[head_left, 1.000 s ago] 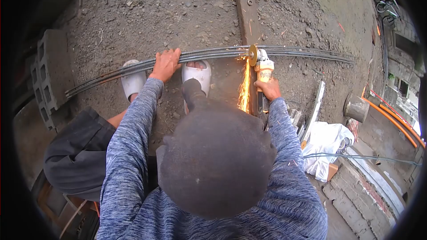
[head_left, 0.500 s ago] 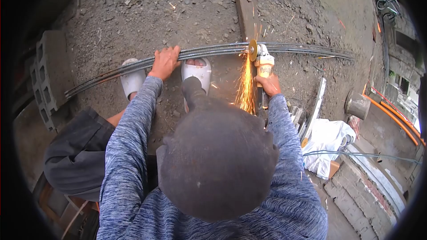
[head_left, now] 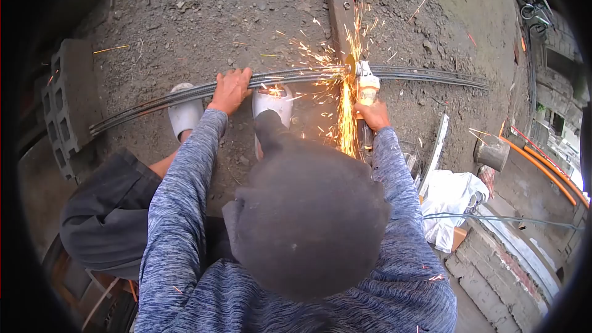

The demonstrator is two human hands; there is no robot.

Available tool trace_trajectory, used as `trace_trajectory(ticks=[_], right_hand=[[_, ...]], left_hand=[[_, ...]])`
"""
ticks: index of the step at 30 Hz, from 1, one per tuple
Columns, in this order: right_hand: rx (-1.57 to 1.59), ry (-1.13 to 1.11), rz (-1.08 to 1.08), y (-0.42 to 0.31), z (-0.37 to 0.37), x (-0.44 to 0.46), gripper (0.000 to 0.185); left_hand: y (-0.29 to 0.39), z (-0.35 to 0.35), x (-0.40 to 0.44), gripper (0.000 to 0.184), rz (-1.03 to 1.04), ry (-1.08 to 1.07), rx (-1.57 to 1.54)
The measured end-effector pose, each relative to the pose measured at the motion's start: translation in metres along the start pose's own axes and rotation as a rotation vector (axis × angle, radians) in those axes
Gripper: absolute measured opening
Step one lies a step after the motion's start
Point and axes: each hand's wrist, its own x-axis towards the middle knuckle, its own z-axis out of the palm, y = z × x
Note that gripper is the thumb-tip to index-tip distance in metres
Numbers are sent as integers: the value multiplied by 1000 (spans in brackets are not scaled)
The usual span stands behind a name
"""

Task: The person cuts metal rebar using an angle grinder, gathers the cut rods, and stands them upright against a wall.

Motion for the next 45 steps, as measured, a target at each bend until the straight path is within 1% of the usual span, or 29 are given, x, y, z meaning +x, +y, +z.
trace_trajectory(ticks=[1, 4, 7, 8, 11, 13, 16, 19, 22, 25, 27, 31, 32, 35, 38, 41, 42, 45], right_hand=[[40, 19, 15, -4, 0, -4, 34], [-10, -4, 10, -19, -4, -5, 34], [4, 8, 26, -27, -5, -5, 34], [-39, -29, -12, -18, -5, 1, 36], [-78, 10, 37, -18, -4, -9, 36], [-27, -5, 41, -18, -6, -18, 36], [60, -2, 54, -10, -3, -25, 34], [-19, 43, 90, -4, 1, -36, 33], [82, 57, 71, 3, 6, -36, 34], [50, 11, 80, 4, 4, -27, 37], [26, 20, 37, 12, 5, -15, 39], [-2, 24, -28, 1, 2, -2, 42], [-95, -12, 7, -2, 0, 5, 40], [-2, 12, 9, -9, 0, 6, 39], [53, 8, 57, -8, -1, 1, 31], [31, 21, 65, -10, -1, -16, 37], [-10, 13, 74, -1, 1, -12, 36], [30, -9, 112, -14, -3, -21, 38]], left_hand=[[1, -1, 0, 39, -4, -8, 0], [2, -3, 2, 39, -21, -42, -4], [-1, 1, -1, 39, 16, 62, -20], [0, -1, -1, 39, 6, 28, -13], [2, -7, 1, 39, -21, -44, -23], [2, -8, 1, 37, -34, -60, -73], [0, -5, -1, 42, 8, -17, -10], [0, -4, -1, 42, 10, -6, -17], [-1, -2, -1, 42, 8, -4, -13], [-2, 2, -2, 41, 19, 16, 2], [-3, 2, -3, 41, 24, 16, -8], [-1, 0, -2, 41, 17, 22, -11], [0, 0, -3, 41, 14, 14, -16], [-1, -2, -1, 41, 6, -5, -26], [-1, -1, 0, 41, 2, -11, -28], [-1, 0, -2, 40, 7, 1, -27], [0, 0, -1, 40, 3, -6, -24], [-2, 2, -2, 40, 11, 16, -22]])
